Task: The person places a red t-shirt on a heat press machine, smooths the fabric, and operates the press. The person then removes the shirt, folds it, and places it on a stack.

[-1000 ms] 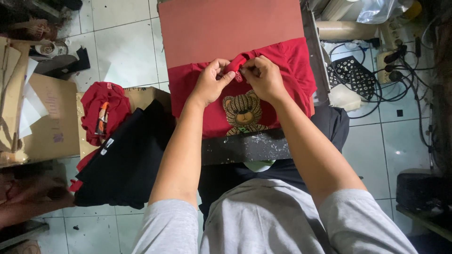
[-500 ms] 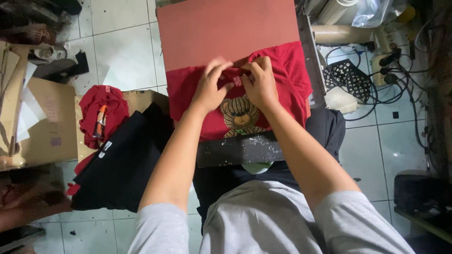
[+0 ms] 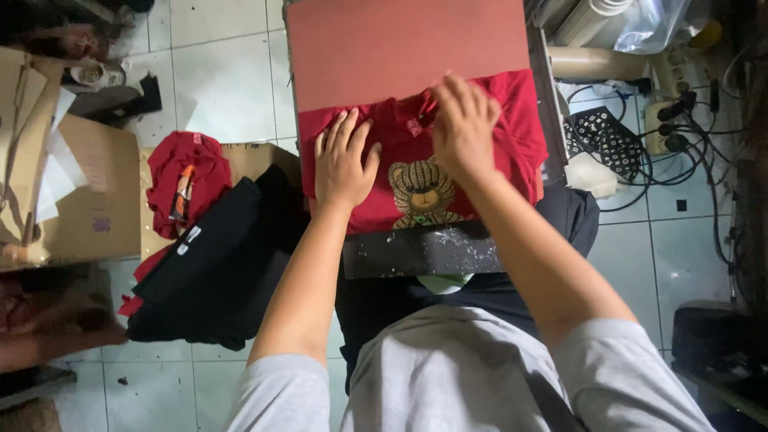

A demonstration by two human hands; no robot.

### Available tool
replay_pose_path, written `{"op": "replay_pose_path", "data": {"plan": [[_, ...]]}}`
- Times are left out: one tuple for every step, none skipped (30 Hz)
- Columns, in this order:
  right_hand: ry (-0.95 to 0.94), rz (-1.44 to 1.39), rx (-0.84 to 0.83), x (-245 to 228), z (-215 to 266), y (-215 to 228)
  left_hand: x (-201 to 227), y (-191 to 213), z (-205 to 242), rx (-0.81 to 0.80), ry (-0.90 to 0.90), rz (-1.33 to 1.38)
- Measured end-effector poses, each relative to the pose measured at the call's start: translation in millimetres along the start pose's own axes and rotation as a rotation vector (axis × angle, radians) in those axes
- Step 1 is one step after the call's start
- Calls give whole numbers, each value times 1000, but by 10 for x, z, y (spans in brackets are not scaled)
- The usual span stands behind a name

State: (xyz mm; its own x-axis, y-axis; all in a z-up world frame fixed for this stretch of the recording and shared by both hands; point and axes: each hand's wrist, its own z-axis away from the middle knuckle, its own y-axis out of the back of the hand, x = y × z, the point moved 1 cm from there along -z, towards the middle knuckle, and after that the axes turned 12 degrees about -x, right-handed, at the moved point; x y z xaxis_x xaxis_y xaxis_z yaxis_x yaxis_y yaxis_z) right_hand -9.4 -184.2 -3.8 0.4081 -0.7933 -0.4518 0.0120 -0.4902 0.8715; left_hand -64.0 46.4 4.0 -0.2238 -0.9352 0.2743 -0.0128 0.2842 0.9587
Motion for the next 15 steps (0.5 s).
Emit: {"op": "replay_pose_path", "data": {"plan": [[3, -1, -6, 40, -42, 34, 9, -6, 8, -2, 6, 2], [6, 25, -17, 75, -102, 65, 5, -4, 2, -2, 17, 9], [9, 51, -29, 112, -163, 100, 4, 1, -7, -2, 27, 16], [11, 53, -28, 139, -206, 144, 2, 4, -6, 1, 27, 17], [13, 58, -123, 170, -252, 182, 3, 5, -7, -14, 41, 32], [15, 62, -219, 204, -291, 215, 4, 2, -7, -29, 54, 47], [16, 63, -220, 273, -311, 163, -29, -22, -24, -28, 55, 48], [-39, 15, -188, 347, -328, 116, -60, -43, -37, 8, 55, 60], [-93, -34, -155, 421, -343, 70, -90, -63, -51, 45, 55, 73], [-88, -32, -156, 415, -296, 33, -136, -88, -76, 49, 58, 73], [-30, 4, -24, 405, -247, 11, -180, -104, -99, 148, 57, 117], [30, 40, 110, 397, -205, -13, -231, -119, -132, 248, 53, 160], [35, 41, 111, 389, -240, -9, -309, -168, -194, 252, 54, 159], [33, 18, 146, 380, -231, -9, -379, -229, -223, 261, 113, 151], [31, -6, 181, 375, -220, -9, -445, -293, -253, 269, 172, 143]]}}
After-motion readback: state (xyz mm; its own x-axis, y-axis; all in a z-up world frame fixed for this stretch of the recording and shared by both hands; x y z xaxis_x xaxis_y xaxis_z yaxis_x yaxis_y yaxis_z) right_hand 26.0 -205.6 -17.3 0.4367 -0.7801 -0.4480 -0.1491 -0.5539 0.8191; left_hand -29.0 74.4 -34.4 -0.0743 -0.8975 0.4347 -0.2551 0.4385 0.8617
